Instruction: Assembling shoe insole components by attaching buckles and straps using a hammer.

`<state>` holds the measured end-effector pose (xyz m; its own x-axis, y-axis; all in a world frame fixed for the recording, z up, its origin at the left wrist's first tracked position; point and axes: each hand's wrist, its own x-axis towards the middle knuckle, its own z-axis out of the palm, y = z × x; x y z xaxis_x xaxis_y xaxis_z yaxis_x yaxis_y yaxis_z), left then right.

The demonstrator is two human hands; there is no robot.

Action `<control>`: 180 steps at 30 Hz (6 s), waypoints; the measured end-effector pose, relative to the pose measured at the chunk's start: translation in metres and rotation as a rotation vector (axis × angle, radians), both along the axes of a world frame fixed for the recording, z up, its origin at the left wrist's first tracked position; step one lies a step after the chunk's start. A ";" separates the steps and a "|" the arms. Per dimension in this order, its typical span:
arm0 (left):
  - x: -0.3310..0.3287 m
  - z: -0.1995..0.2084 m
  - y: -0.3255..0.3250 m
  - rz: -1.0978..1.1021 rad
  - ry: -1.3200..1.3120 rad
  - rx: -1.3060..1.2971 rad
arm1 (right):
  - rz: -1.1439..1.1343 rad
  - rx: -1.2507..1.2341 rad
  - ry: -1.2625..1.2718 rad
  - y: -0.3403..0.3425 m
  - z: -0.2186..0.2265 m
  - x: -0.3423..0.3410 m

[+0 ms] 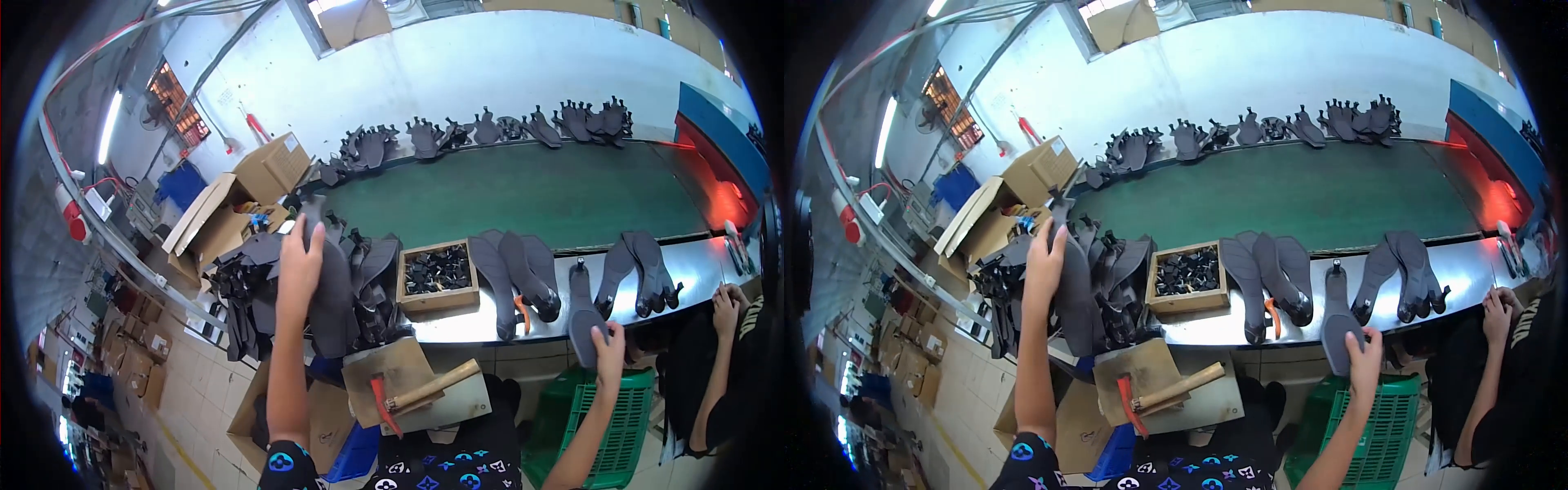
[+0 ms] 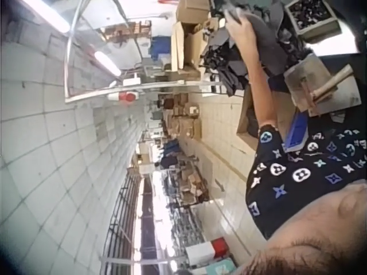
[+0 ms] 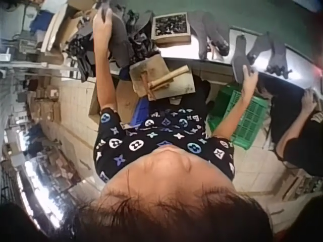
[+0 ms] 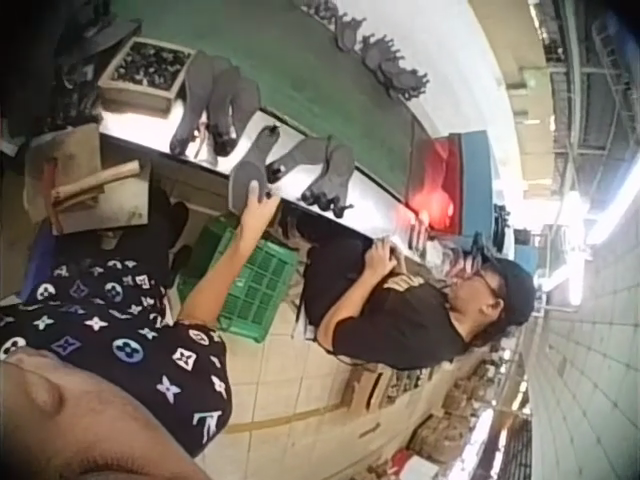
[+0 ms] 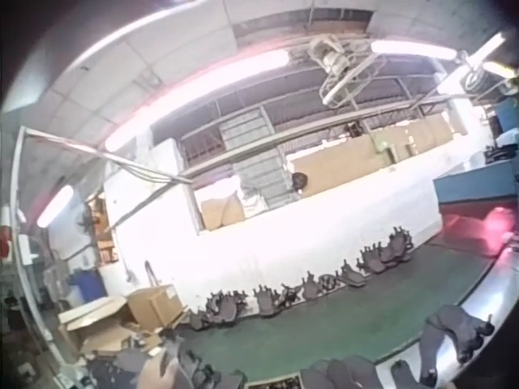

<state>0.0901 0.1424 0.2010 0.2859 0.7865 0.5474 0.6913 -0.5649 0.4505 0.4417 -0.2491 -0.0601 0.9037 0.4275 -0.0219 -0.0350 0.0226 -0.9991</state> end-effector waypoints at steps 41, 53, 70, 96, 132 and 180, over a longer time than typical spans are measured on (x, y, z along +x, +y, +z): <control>-0.063 -0.164 -0.193 0.121 0.389 -0.189 | -0.017 0.031 0.042 -0.124 -0.028 -0.220; 0.149 -0.173 -0.027 -0.536 0.349 -0.081 | 0.131 0.125 -0.030 -0.022 0.008 -0.166; 0.084 -0.069 -0.136 -0.768 -0.158 0.159 | 0.429 0.292 -0.237 0.007 0.085 -0.166; -0.077 -0.090 -0.255 -0.642 -0.651 -0.231 | 0.956 0.461 0.421 0.063 0.157 -0.276; -0.083 -0.185 -0.158 -0.178 -0.583 -0.474 | 0.974 -0.048 -0.584 0.204 0.106 -0.278; -0.110 -0.200 -0.140 -0.401 -0.466 -0.667 | 0.871 0.040 -0.996 0.109 0.174 -0.280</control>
<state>-0.0199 0.0020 0.0010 0.4708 0.8707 0.1424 0.1645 -0.2452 0.9554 0.1620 -0.1404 0.1140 -0.0433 0.8574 0.5129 0.6906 0.3966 -0.6047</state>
